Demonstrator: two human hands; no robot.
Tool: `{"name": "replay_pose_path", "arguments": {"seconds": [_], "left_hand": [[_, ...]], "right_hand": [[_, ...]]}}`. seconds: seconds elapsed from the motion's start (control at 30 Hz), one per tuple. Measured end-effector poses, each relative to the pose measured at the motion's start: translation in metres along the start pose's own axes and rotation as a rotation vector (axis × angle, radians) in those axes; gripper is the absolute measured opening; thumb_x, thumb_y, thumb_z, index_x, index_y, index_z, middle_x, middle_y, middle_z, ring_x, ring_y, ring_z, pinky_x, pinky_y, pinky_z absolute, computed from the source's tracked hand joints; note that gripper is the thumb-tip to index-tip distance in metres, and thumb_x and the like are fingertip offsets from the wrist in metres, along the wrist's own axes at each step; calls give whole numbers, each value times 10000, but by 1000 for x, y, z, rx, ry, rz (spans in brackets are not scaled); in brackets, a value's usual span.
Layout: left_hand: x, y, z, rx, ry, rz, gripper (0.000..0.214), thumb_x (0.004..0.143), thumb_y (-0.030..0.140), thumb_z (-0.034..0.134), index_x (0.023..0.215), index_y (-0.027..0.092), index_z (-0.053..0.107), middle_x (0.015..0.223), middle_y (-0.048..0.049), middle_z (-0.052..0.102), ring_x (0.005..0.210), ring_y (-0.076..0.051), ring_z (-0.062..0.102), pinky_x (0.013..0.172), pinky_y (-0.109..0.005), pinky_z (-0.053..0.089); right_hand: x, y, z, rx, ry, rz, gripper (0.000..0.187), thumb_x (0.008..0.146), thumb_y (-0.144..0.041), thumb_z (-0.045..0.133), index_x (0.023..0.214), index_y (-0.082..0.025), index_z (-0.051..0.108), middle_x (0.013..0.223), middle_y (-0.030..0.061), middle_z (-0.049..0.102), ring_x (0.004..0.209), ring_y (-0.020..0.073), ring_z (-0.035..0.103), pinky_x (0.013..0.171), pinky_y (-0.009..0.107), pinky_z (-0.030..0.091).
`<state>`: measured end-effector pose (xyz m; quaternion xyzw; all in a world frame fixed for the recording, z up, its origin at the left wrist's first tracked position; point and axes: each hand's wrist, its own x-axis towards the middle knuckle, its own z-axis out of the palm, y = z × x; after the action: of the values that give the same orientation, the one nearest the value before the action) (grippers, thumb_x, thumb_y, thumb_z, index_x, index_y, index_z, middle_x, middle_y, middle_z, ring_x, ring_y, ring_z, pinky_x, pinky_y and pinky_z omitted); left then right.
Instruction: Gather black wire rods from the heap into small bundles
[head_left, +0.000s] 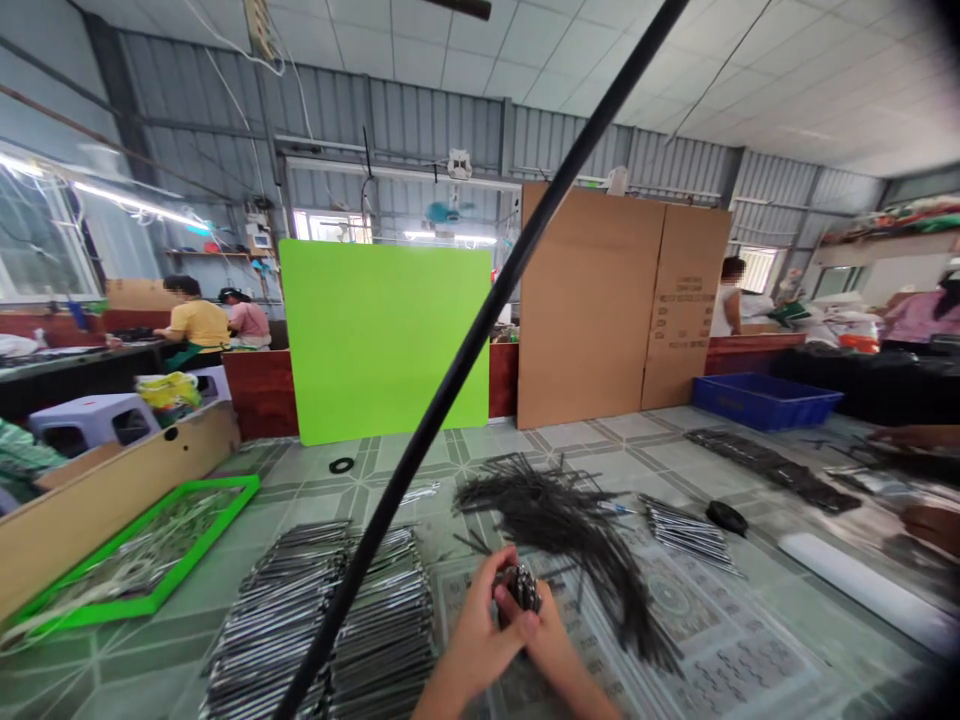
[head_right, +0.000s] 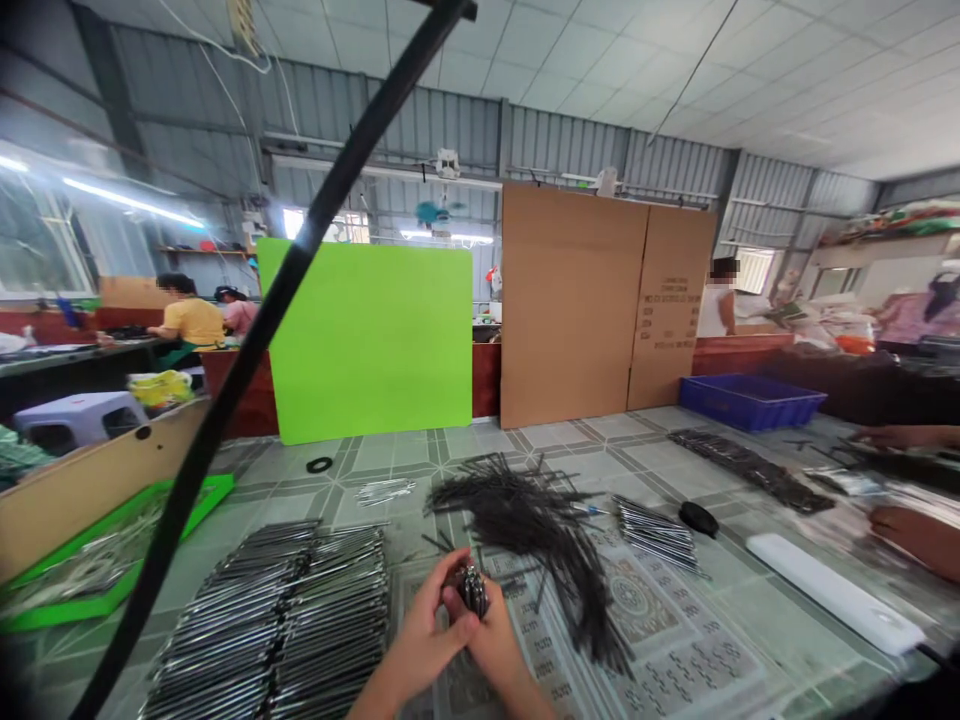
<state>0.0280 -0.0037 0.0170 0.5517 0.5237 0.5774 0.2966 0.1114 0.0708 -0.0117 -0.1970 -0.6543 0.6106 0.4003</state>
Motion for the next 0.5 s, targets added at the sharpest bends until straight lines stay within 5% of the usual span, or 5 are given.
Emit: {"name": "replay_pose_path", "arguments": {"seconds": [0.27, 0.5], "left_hand": [[0, -2, 2, 55, 5, -17, 602, 721, 379, 584, 1236, 157, 364, 1294, -138, 417, 1206, -262, 378, 1047, -419, 259], [0, -3, 1, 18, -12, -25, 610, 734, 379, 558, 1246, 136, 334, 1307, -149, 398, 1218, -251, 363, 1066, -419, 226]], "right_hand": [[-2, -7, 2, 74, 42, 32, 314, 610, -424, 706, 679, -147, 574, 587, -13, 503, 543, 109, 432, 522, 227, 383], [-13, -8, 9, 116, 296, 0, 425, 522, -376, 773, 865, -170, 631, 847, 70, 644, 804, 216, 572, 762, 336, 455]]}}
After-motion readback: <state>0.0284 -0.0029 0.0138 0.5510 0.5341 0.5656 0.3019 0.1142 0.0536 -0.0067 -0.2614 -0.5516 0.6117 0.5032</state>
